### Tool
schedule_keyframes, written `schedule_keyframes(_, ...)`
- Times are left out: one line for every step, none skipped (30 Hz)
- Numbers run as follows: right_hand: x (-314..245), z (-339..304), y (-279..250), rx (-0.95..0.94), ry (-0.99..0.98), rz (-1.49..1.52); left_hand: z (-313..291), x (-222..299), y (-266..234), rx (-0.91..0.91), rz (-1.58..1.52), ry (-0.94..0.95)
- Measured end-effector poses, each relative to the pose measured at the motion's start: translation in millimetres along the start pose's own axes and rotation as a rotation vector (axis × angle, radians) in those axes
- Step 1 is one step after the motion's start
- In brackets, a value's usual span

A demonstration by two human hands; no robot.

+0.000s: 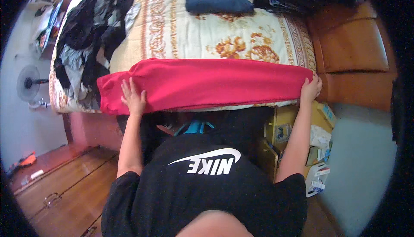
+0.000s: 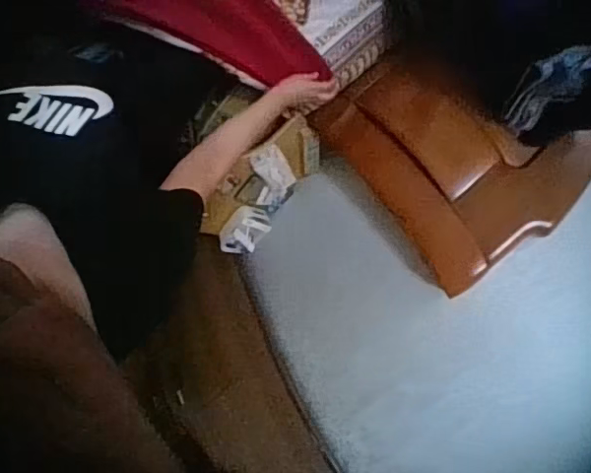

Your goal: The person folds several garments on a bed, including a red long-sleeve shirt, black pants, light blue shorts, and gray pants. Each item is smoothed, folded in half or thirds, and stacked on the bed.

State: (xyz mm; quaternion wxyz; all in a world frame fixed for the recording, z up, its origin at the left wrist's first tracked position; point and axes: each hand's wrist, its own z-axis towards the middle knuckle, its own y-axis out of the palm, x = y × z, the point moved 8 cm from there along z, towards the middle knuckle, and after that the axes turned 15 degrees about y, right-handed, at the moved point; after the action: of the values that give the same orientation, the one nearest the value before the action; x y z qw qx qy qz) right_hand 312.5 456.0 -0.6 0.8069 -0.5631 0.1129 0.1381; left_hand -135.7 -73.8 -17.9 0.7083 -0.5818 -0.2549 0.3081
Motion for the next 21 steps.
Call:
schedule_keyframes(-46.0,-23.3,-28.0,0.088,-0.09,0.128,-17.5,-26.8,1.9,0.03,-0.017,-0.102)
schedule_keyframes(-68.2,-44.6,-22.8,0.028,-0.18,0.206,-28.3,-50.8,6.8,0.032,-0.059,-0.188)
schedule_keyframes(-94.4,-72.0,-14.9,-0.07,-0.245,0.281,-40.3,-73.5,10.9,0.045,-0.063,-0.287)
schedule_keyframes(-128.3,-112.3,-8.8,-0.224,-0.294,0.335,-51.7,-95.8,14.3,0.057,-0.065,-0.387)
schedule_keyframes(-157.3,-154.8,-1.6,-0.375,-0.34,0.319,-59.1,-113.2,15.7,0.075,-0.069,-0.485)
schedule_keyframes(-179.7,-199.4,2.3,-0.494,-0.393,0.25,-57.4,-118.8,8.7,0.056,-0.051,-0.592)
schedule_keyframes(-202.6,-244.3,-4.3,-0.528,-0.519,0.07,-59.6,-134.3,1.7,0.139,-0.091,-0.666)
schedule_keyframes(-206.8,-277.0,-0.3,-0.638,-0.578,-0.034,-62.9,-152.0,-2.9,0.221,-0.132,-0.743)
schedule_keyframes(-212.9,-305.1,4.8,-0.745,-0.635,-0.144,-66.2,-176.9,-6.5,0.305,-0.171,-0.819)
schedule_keyframes(-217.3,-312.1,1.1,-0.711,-0.66,-0.245,-85.2,-213.2,-4.3,0.424,-0.029,-0.772)
schedule_keyframes(-214.0,-312.7,-1.1,-0.635,-0.682,-0.22,-86.0,-222.3,5.1,0.397,-0.127,-0.767)
schedule_keyframes(-205.5,-313.5,1.8,-0.56,-0.705,-0.193,-88.1,-232.2,12.6,0.372,-0.223,-0.761)
schedule_keyframes(-202.5,-313.6,2.6,-0.484,-0.728,-0.158,-87.7,-243.6,16.4,0.353,-0.317,-0.752)
schedule_keyframes(-204.1,-312.8,-3.7,-0.476,-0.762,-0.094,-79.1,-239.7,16.3,0.282,-0.377,-0.731)
schedule_keyframes(-209.6,-316.0,-9.2,-0.45,-0.828,-0.05,-70.8,-235.7,19.9,0.18,-0.495,-0.724)
schedule_keyframes(-218.6,-326.2,-9.6,-0.49,-0.921,0.046,-74.6,-243.2,26.5,0.185,-0.571,-0.696)
schedule_keyframes(-224.9,-336.9,-7.5,-0.529,-1.005,0.141,-72.9,-248.9,34.2,0.189,-0.65,-0.657)
schedule_keyframes(-228.6,-345.5,5.0,-0.603,-1.049,0.08,-70.7,-255.1,41.4,0.182,-0.71,-0.619)
schedule_keyframes(-231.2,-354.7,18.0,-0.678,-1.088,0.011,-71.1,-256.4,49.9,0.171,-0.772,-0.58)
schedule_keyframes(-237.4,-361.9,25.0,-0.747,-1.119,-0.059,-63.8,-251.3,41.2,0.195,-0.746,-0.493)
schedule_keyframes(-244.1,-363.1,25.8,-0.769,-1.103,-0.051,-62.9,-251.4,46.0,0.265,-0.865,-0.501)
